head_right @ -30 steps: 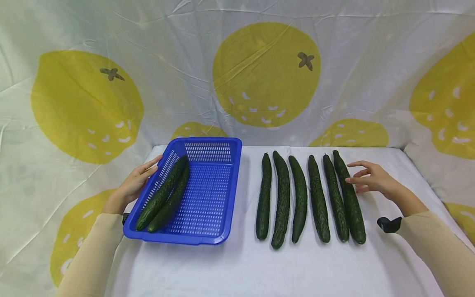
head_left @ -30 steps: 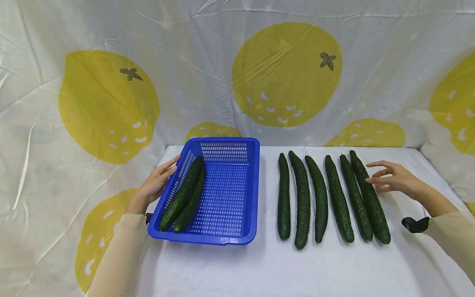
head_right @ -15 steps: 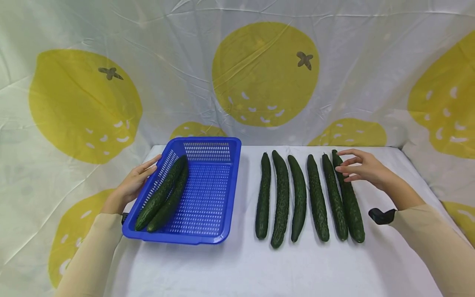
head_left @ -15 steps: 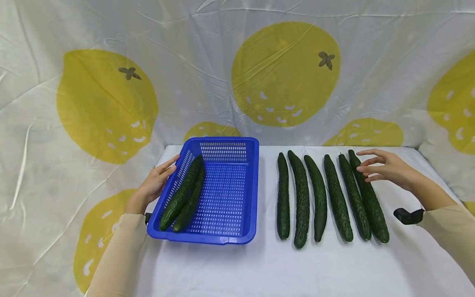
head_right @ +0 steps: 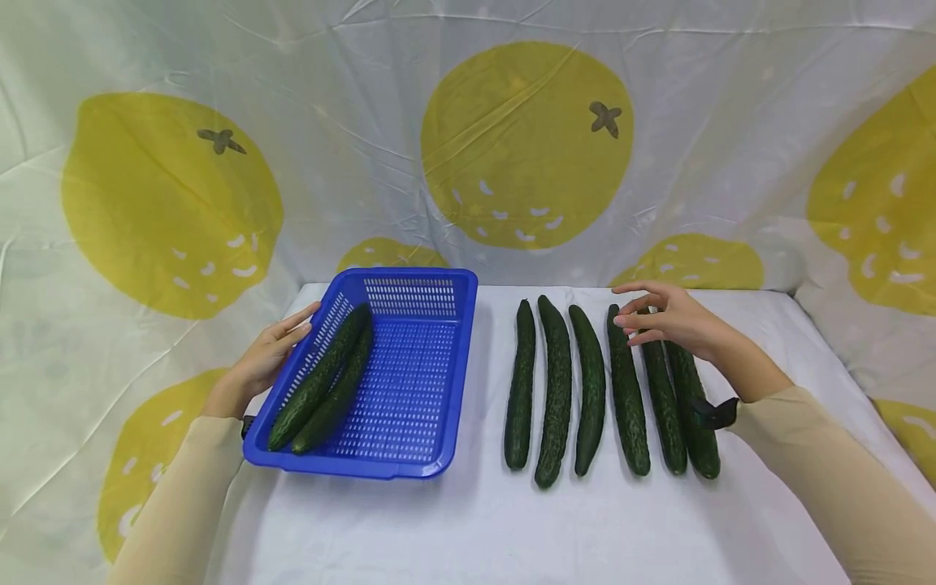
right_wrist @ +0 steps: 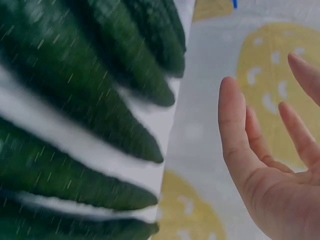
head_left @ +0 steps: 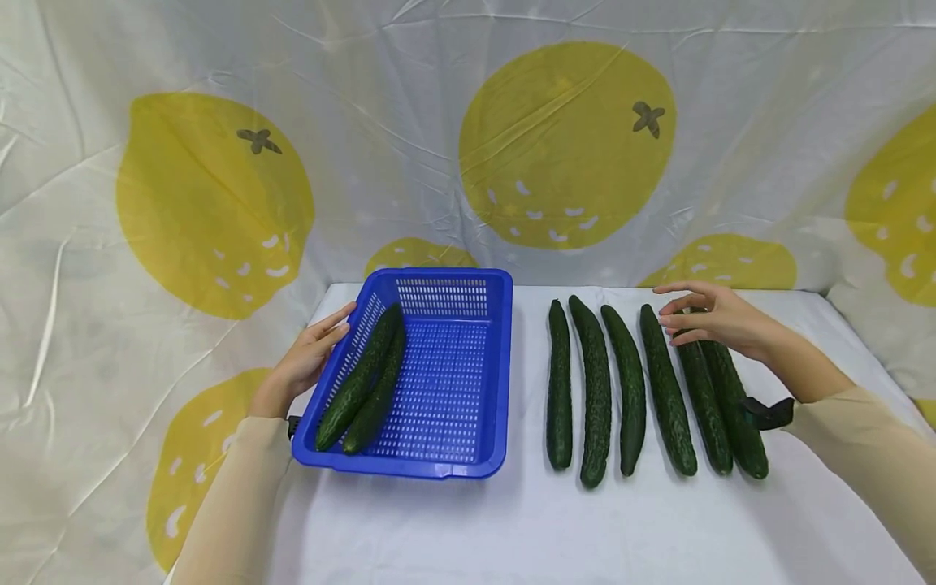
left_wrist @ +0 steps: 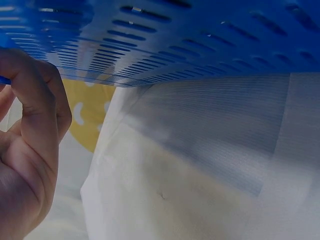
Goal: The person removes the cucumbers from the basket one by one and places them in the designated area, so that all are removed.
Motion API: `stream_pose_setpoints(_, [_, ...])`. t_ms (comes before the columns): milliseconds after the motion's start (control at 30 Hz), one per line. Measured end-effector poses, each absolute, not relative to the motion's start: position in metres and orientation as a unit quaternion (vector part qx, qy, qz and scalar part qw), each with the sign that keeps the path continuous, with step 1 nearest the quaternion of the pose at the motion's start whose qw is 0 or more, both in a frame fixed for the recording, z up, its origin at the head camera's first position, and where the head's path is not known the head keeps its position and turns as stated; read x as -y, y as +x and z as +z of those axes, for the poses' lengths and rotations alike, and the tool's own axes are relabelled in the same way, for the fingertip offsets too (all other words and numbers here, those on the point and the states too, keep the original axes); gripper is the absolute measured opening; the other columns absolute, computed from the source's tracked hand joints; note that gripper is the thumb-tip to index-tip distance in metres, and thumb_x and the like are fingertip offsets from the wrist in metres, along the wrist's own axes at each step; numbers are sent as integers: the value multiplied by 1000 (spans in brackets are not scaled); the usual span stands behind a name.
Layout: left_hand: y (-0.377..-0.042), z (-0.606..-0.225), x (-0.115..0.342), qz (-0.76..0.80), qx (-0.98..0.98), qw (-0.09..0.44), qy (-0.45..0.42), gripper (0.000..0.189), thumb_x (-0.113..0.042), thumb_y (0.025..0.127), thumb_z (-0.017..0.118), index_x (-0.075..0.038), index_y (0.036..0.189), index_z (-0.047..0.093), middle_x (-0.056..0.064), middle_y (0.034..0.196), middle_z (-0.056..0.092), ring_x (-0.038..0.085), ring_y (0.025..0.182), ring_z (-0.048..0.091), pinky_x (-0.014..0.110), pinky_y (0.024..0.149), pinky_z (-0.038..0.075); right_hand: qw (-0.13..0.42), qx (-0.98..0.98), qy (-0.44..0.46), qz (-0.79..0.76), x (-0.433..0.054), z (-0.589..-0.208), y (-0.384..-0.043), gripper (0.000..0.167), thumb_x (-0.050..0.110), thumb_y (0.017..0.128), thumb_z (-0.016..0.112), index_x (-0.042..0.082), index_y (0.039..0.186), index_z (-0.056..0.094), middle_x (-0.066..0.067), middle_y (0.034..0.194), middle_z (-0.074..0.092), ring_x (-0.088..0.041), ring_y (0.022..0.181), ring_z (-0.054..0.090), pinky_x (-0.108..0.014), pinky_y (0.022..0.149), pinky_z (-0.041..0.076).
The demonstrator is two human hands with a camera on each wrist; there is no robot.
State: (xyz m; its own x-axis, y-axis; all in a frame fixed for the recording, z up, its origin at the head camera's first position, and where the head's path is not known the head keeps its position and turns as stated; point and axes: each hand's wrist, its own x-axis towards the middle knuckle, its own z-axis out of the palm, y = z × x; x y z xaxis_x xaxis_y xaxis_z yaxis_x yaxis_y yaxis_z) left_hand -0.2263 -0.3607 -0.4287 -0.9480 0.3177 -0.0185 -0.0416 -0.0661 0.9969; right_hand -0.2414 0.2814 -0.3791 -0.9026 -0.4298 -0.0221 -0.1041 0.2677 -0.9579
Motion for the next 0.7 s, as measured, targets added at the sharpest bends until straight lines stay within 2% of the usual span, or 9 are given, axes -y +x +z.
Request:
stream_pose_setpoints(267, [-226,-427,360,719,-676,126,100,55,-19,109,41,-13,160,20,6,119,67,15,89,71,29,69,59,160,-770,-190,-587,-245,-368,-243,42,3,97,64,17,136,55,-20,115,56,-28,92,68,-45,80,59])
stream_pose_setpoints(400, [-227,-429,360,724,-670,126,105,55,-18,109,40,-12,160,19,5,119,67,15,88,71,28,69,59,172,-751,-195,-607,-231,-365,-245,43,2,98,62,12,139,53,-21,115,54,-28,93,68,-48,83,57])
stream_pose_setpoints(567, [-227,-430,361,724,-670,122,109,56,-18,109,40,-12,160,18,4,116,68,13,83,70,25,64,58,180,-739,-196,-619,-212,-363,-248,42,2,98,63,13,137,54,-21,115,55,-31,96,67,-47,84,57])
stream_pose_setpoints(700, [-227,-430,361,725,-668,122,112,56,-17,109,39,-11,160,18,5,117,67,13,85,70,26,66,58,186,-737,-197,-619,-200,-362,-250,44,2,97,63,9,139,52,-22,117,55,-34,99,65,-49,86,56])
